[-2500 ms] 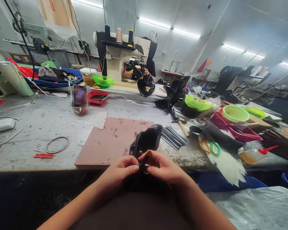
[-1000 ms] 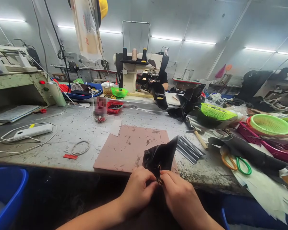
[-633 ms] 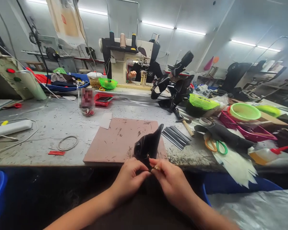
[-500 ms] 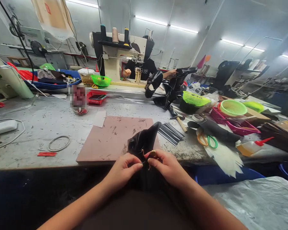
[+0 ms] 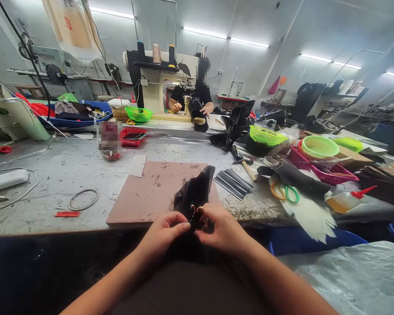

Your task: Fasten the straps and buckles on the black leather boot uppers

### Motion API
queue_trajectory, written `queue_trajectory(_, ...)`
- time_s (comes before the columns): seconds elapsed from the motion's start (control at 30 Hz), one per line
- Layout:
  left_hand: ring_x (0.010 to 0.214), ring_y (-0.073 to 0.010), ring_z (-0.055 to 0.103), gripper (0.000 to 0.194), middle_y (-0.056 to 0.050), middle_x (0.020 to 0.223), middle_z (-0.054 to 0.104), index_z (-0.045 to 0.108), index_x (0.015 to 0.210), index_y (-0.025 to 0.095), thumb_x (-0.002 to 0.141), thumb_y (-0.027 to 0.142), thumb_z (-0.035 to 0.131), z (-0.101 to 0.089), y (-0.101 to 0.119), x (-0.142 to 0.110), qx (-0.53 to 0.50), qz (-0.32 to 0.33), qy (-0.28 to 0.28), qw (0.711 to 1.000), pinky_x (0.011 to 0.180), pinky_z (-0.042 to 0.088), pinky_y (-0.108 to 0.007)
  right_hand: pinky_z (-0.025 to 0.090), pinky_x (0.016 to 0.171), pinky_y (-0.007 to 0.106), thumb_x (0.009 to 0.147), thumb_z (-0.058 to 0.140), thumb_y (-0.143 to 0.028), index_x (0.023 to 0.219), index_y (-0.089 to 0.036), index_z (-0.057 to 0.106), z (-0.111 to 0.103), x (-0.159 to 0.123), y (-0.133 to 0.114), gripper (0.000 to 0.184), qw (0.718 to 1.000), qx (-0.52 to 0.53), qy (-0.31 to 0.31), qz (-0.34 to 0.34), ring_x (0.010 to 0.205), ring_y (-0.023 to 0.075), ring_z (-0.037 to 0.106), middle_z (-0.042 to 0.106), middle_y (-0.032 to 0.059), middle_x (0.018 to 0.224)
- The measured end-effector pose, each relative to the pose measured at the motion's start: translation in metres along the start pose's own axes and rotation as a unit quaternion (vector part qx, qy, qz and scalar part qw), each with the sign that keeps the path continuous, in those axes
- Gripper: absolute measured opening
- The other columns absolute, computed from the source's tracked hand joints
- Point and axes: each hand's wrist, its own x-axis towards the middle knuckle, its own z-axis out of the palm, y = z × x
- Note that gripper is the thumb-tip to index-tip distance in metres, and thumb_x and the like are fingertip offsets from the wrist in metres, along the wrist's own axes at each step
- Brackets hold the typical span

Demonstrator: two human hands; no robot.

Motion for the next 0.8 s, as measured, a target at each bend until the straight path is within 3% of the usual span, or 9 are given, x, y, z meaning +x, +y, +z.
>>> queue_trajectory(0.33, 0.053, -0.0065, 0.041, 0.032, 0.004, 0.056, 0.049, 0.051, 0.059, 0.013, 0.058, 0.033, 0.075, 0.000, 0.000, 0.007, -0.175, -0.052, -0.030, 0.983, 0.053, 0.031, -0.018, 0.043, 0.068, 0.029, 0.069, 0.062, -0.014, 0.078, -0.018, 0.060, 0.006, 0.001, 0.010, 0.010, 0.996, -0.040, 0.044, -0.071, 0.074, 0.0159, 0.052, 0.058, 0.0032, 0.079)
queue_trajectory(0.47, 0.057, -0.0082, 0.047, 0.028, 0.001, 0.061, 0.054, 0.056, 0.065, 0.012, 0.059, 0.032, 0.075, 0.002, 0.002, 0.008, -0.229, -0.082, -0.038, 0.969, 0.056, 0.036, -0.019, 0.046, 0.072, 0.028, 0.071, 0.067, -0.018, 0.084, -0.017, 0.063, 0.006, 0.006, 0.016, 0.013, 0.995, 0.027, 0.056, -0.079, 0.080, 0.0159, 0.055, 0.060, 0.0045, 0.086)
queue_trajectory(0.63, 0.056, -0.0083, 0.047, 0.025, 0.001, 0.060, 0.054, 0.055, 0.066, 0.012, 0.064, 0.031, 0.071, 0.002, 0.003, 0.005, -0.224, -0.089, -0.029, 0.970, 0.055, 0.037, -0.019, 0.048, 0.071, 0.025, 0.066, 0.073, -0.021, 0.085, -0.018, 0.065, -0.001, 0.012, 0.019, 0.021, 0.995, 0.080, 0.024, -0.060, 0.078, 0.0140, 0.058, 0.061, 0.0024, 0.084)
queue_trajectory(0.8, 0.055, -0.0082, 0.048, 0.029, 0.003, 0.060, 0.055, 0.054, 0.071, 0.014, 0.063, 0.036, 0.072, 0.001, 0.002, 0.003, -0.148, -0.073, -0.006, 0.986, 0.055, 0.037, -0.019, 0.049, 0.067, 0.025, 0.068, 0.070, -0.024, 0.085, -0.015, 0.065, 0.000, 0.009, 0.017, 0.019, 0.993, 0.038, 0.041, -0.105, 0.074, 0.0149, 0.059, 0.064, 0.0055, 0.083)
